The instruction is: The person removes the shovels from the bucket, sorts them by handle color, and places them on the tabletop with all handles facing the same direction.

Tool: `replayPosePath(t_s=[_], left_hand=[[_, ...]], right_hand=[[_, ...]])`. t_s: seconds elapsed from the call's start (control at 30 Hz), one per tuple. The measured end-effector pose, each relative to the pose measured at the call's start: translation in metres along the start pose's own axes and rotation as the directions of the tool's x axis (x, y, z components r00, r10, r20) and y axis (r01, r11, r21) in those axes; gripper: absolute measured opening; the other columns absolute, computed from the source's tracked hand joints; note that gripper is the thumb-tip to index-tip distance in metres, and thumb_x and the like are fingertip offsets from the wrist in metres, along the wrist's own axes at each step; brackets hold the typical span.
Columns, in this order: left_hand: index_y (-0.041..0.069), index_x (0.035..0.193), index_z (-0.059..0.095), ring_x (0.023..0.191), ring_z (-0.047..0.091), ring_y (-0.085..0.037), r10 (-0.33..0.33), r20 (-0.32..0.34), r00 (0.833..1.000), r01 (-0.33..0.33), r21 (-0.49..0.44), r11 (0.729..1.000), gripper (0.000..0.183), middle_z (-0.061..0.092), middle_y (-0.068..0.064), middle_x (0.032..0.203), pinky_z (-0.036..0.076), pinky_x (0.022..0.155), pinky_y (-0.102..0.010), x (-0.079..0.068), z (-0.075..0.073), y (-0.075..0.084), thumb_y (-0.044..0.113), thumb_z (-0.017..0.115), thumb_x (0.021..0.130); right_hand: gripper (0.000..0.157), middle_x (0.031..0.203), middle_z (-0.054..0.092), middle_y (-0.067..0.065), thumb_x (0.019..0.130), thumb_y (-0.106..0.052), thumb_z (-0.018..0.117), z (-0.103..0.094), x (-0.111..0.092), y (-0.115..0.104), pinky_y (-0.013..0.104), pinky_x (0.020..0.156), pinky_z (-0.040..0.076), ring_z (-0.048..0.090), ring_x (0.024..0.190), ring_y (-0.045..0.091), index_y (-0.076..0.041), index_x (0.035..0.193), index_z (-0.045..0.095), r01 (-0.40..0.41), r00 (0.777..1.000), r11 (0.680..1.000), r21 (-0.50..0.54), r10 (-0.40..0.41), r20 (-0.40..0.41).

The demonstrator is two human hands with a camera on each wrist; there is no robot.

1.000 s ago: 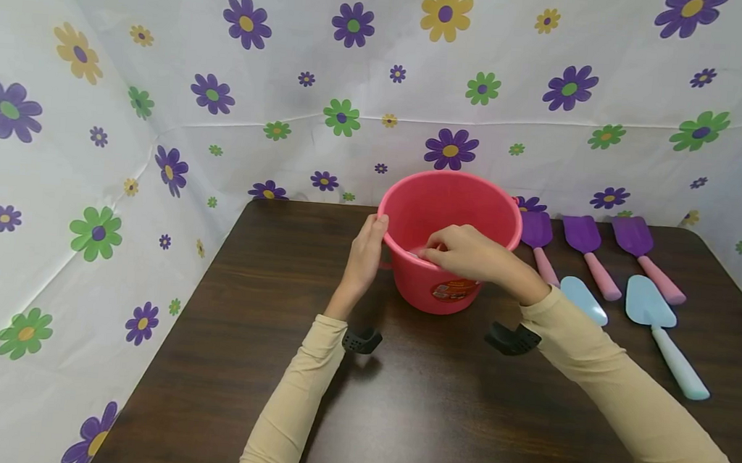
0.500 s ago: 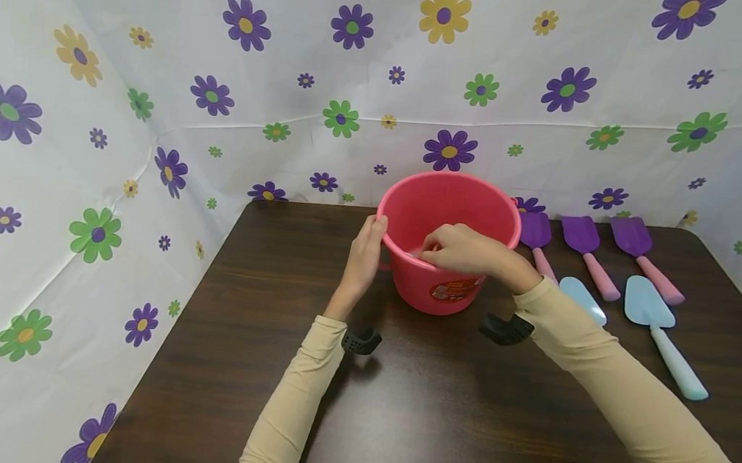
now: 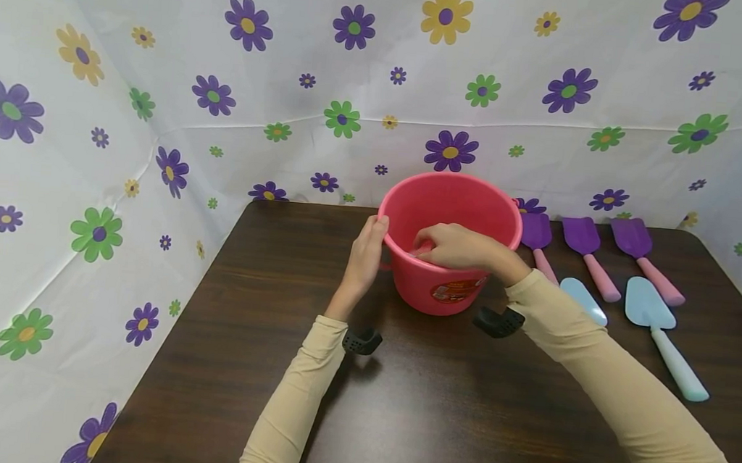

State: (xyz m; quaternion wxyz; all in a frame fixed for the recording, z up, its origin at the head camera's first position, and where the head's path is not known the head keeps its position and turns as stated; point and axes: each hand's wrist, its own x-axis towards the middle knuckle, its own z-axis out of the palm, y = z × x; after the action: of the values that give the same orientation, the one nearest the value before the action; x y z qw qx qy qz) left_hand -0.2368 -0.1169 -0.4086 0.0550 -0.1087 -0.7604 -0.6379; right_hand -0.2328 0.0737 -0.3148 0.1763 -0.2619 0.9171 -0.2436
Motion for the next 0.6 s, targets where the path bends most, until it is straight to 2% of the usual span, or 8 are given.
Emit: replayPosePath(t_s=[0.23, 0.4, 0.6], left_hand=[[0.006, 0.147, 0.046, 0.123, 0.057, -0.034, 0.006, -0.005, 1.000, -0.006, 0.014, 1.000, 0.061, 0.058, -0.016, 0.138, 0.058, 0.090, -0.061, -0.0001, 0.0009, 0.0007, 0.050, 0.037, 0.106], [0.006, 0.147, 0.046, 0.123, 0.057, -0.035, -0.005, -0.004, 1.000, 0.005, 0.005, 1.000, 0.060, 0.057, -0.016, 0.139, 0.059, 0.086, -0.062, -0.0004, 0.0007, 0.0010, 0.050, 0.037, 0.107], [0.006, 0.147, 0.046, 0.122, 0.058, -0.036, -0.001, -0.003, 1.000, 0.001, -0.003, 1.000, 0.060, 0.057, -0.017, 0.140, 0.059, 0.086, -0.064, -0.0004, 0.0003, 0.0006, 0.048, 0.037, 0.106]], right_hand=[[0.043, 0.113, 0.074, 0.012, 0.092, -0.018, 0.067, 0.0013, 0.0053, 0.0009, 0.047, 0.093, 0.058, 0.069, 0.101, 0.028, -0.001, 0.132, 0.068, 0.006, 0.999, 1.000, 0.023, -0.007, 0.051], [0.048, 0.127, 0.070, 0.014, 0.094, -0.019, 0.066, 0.0010, 0.0076, 0.0009, 0.051, 0.100, 0.055, 0.065, 0.115, 0.032, -0.002, 0.138, 0.064, 0.017, 0.995, 0.999, 0.052, -0.022, 0.101], [0.047, 0.127, 0.069, 0.012, 0.094, -0.016, 0.064, 0.0009, 0.0088, 0.0019, 0.051, 0.101, 0.054, 0.060, 0.119, 0.033, -0.004, 0.140, 0.064, 0.043, 0.990, 0.996, 0.074, -0.053, 0.133]])
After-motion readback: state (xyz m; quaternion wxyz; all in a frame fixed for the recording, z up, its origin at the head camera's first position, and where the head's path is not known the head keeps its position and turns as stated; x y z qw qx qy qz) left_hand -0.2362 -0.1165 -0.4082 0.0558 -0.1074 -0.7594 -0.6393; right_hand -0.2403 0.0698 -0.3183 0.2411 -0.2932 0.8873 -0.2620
